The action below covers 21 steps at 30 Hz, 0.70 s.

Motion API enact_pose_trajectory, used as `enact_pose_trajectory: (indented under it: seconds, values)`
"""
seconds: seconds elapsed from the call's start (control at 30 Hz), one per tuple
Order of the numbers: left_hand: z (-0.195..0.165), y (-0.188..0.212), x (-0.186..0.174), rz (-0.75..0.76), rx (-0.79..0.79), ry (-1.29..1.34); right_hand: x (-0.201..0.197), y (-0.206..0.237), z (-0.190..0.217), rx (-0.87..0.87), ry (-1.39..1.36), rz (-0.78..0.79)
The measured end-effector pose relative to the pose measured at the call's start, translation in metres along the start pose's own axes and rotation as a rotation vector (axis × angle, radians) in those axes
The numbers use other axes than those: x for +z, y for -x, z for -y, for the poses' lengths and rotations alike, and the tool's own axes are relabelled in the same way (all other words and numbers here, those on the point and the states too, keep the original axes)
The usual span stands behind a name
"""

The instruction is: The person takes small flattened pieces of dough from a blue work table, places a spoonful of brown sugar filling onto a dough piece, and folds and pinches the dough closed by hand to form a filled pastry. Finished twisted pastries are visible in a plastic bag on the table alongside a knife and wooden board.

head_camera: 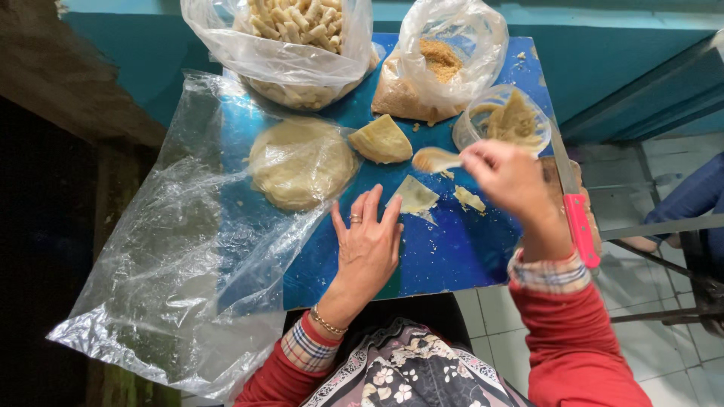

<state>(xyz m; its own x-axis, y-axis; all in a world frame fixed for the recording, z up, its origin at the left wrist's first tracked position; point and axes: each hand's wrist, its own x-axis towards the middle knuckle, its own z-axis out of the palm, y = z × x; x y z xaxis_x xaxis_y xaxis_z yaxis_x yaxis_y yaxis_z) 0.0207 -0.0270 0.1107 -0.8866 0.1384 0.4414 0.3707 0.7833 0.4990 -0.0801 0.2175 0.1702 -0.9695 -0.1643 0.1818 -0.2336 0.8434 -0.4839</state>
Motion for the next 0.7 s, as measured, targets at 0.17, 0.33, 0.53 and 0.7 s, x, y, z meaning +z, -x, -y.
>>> enact_pose_trajectory:
  seconds: [0.17,0.33,0.53,0.7]
  values:
    - [-0.007,-0.016,0.001,0.058,0.043,-0.055,0.019,0.043,0.018,-0.301,0.212,-0.163]
    - [-0.016,-0.022,0.018,0.125,0.069,-0.156,0.022,0.059,0.019,-0.487,0.414,-0.285]
    - [-0.014,-0.015,0.016,0.012,0.102,-0.111,0.022,0.064,0.013,-0.57,0.491,-0.351]
    - [-0.011,-0.007,0.006,-0.056,0.039,-0.007,0.018,0.06,0.02,-0.583,0.475,-0.351]
